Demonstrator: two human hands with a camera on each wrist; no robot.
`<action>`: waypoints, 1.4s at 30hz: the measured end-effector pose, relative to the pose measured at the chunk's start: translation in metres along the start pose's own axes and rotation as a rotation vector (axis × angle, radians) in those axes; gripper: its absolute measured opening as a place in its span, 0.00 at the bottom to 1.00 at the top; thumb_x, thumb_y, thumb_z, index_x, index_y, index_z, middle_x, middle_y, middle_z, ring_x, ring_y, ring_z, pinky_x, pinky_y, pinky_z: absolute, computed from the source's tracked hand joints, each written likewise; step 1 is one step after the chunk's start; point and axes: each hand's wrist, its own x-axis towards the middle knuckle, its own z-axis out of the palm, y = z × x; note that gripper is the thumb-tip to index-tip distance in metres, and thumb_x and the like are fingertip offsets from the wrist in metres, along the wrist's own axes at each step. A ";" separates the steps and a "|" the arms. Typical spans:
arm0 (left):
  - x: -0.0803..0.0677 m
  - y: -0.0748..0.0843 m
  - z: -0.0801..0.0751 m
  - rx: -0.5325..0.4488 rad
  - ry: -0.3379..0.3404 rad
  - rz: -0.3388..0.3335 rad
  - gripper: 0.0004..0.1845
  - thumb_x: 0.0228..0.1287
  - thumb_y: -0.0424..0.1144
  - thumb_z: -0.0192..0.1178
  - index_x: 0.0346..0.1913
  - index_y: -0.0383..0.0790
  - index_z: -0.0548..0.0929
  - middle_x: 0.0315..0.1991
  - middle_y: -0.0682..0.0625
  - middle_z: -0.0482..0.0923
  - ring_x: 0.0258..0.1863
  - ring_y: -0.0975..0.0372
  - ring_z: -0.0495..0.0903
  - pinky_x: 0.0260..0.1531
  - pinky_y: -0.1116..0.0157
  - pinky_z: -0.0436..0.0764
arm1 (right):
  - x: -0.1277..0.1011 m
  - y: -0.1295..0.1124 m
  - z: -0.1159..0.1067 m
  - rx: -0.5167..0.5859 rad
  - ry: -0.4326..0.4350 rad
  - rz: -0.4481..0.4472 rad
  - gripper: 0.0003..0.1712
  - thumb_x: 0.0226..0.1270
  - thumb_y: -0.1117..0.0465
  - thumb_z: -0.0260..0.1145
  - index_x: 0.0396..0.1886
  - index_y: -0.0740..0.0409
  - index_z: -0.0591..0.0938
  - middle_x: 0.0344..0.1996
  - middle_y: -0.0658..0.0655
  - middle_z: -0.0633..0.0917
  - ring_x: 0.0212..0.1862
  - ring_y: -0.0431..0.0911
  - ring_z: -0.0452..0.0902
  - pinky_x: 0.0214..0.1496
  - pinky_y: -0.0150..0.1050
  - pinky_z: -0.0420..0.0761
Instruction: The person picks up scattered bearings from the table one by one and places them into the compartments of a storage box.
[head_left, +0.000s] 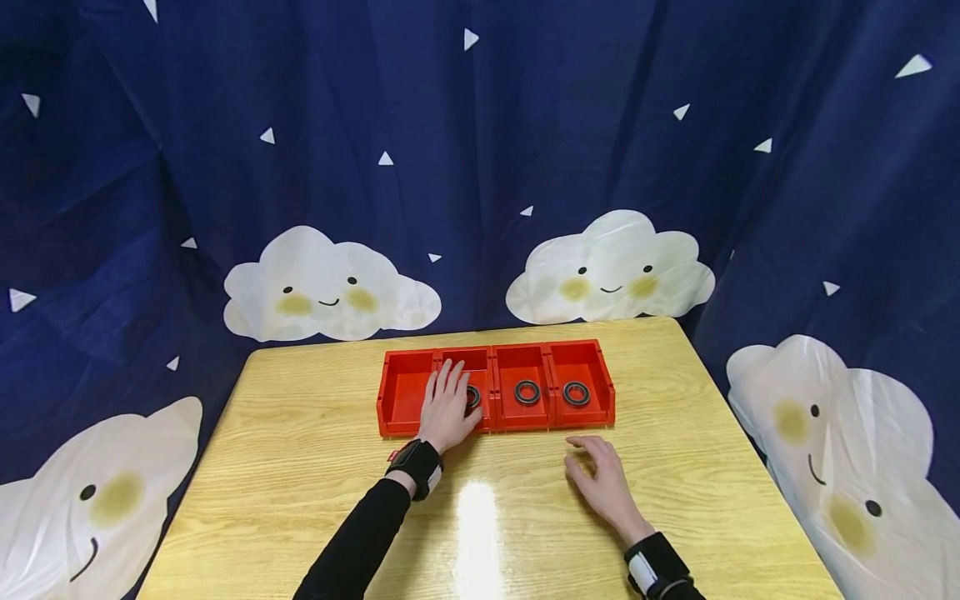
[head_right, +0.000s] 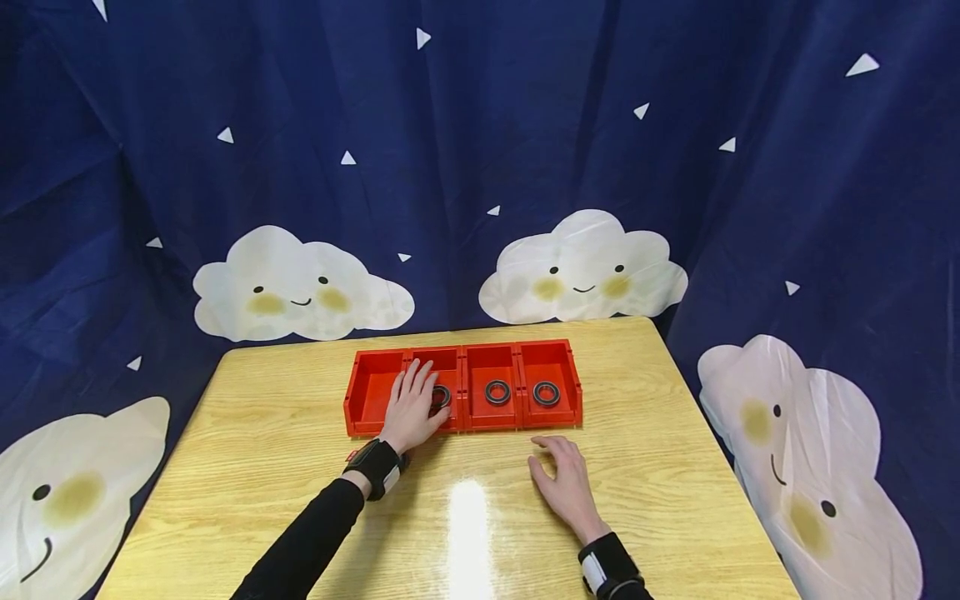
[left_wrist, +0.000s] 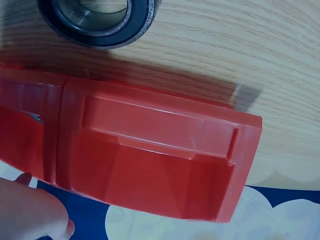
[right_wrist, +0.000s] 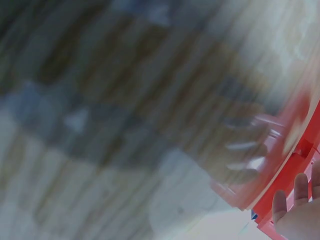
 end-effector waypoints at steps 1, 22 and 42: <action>-0.002 0.000 -0.002 -0.015 0.001 -0.002 0.36 0.65 0.48 0.63 0.71 0.34 0.69 0.78 0.40 0.58 0.80 0.46 0.49 0.79 0.44 0.50 | 0.000 0.000 -0.001 0.001 0.000 0.002 0.17 0.63 0.66 0.70 0.51 0.63 0.85 0.46 0.59 0.86 0.50 0.53 0.77 0.53 0.48 0.71; -0.065 -0.023 -0.025 -0.118 0.051 -0.093 0.41 0.62 0.49 0.66 0.73 0.34 0.65 0.77 0.36 0.57 0.78 0.40 0.49 0.75 0.37 0.54 | -0.002 0.003 -0.007 0.005 -0.012 0.011 0.17 0.63 0.66 0.70 0.52 0.63 0.85 0.47 0.59 0.86 0.52 0.54 0.77 0.54 0.50 0.73; -0.109 -0.032 -0.024 -0.141 0.048 -0.206 0.35 0.58 0.48 0.70 0.64 0.31 0.73 0.59 0.31 0.69 0.62 0.37 0.65 0.67 0.39 0.63 | -0.004 0.008 -0.009 -0.002 0.002 0.000 0.16 0.62 0.66 0.71 0.51 0.63 0.85 0.47 0.59 0.86 0.53 0.54 0.77 0.56 0.44 0.71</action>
